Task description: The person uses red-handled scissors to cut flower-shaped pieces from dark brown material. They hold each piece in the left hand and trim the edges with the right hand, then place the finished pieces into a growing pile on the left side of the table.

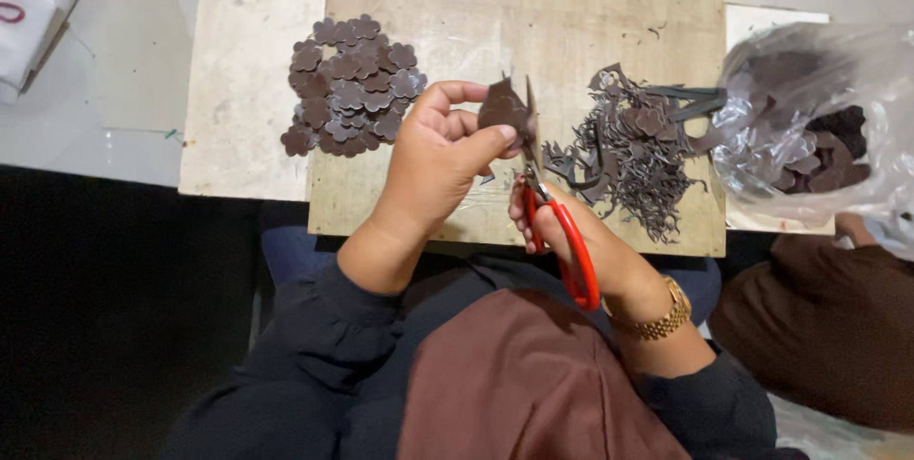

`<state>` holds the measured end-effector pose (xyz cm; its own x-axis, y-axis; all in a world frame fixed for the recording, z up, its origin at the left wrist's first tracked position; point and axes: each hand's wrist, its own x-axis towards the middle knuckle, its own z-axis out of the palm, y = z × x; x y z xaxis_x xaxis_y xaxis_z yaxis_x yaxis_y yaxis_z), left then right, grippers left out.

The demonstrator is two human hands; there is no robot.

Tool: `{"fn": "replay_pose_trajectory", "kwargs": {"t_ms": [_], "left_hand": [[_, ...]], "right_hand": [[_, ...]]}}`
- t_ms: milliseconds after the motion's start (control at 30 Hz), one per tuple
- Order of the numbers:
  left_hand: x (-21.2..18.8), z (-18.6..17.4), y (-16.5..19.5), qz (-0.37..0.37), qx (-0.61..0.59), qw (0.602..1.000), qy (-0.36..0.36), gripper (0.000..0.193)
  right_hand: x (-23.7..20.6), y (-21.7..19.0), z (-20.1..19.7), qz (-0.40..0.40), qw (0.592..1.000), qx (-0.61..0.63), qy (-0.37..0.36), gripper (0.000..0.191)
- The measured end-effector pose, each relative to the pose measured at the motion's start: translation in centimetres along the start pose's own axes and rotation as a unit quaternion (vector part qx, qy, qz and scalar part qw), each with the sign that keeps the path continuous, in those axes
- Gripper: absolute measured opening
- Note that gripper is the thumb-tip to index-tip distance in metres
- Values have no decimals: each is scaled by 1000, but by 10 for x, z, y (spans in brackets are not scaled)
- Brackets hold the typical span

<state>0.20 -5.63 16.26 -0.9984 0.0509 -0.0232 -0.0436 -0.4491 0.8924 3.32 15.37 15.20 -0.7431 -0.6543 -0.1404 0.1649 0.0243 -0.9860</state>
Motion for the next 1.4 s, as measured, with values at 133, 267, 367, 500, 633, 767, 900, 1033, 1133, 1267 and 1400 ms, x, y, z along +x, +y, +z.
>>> {"fn": "replay_pose_trajectory", "kwargs": {"t_ms": [133,267,367,500,633,767,900,1033,1133,1267,1400], "left_hand": [[0,1,1,4,-29,1000,-5,39],[-2,3,4,5,-37,999,-5,41],[-5,3,7,10,14,1000,10,44],[-4,3,9,0,34,999,20,48],[-2,5,8,2,38,999,23,49],[-2,5,7,9,34,999,24,48],[-1,4,4,6,43,999,24,48],[2,2,2,3,41,999,22,48],[3,0,2,3,35,999,18,50],[4,-1,3,-3,49,999,25,53],[2,0,7,4,55,998,28,55]], "right_hand": [[1,-3,3,-20,1000,5,-11,53],[1,-5,6,-20,1000,-4,-9,58],[0,-6,5,-8,999,-35,2,55],[0,-1,4,-8,999,-30,14,53],[1,7,7,-18,999,-14,30,59],[3,8,9,-24,999,5,43,63],[3,6,8,-28,998,-24,51,62],[1,7,6,-24,998,-29,53,61],[1,9,5,-24,998,-34,53,60],[2,10,4,-19,998,-25,55,59],[1,9,5,-19,999,-8,45,58]]}}
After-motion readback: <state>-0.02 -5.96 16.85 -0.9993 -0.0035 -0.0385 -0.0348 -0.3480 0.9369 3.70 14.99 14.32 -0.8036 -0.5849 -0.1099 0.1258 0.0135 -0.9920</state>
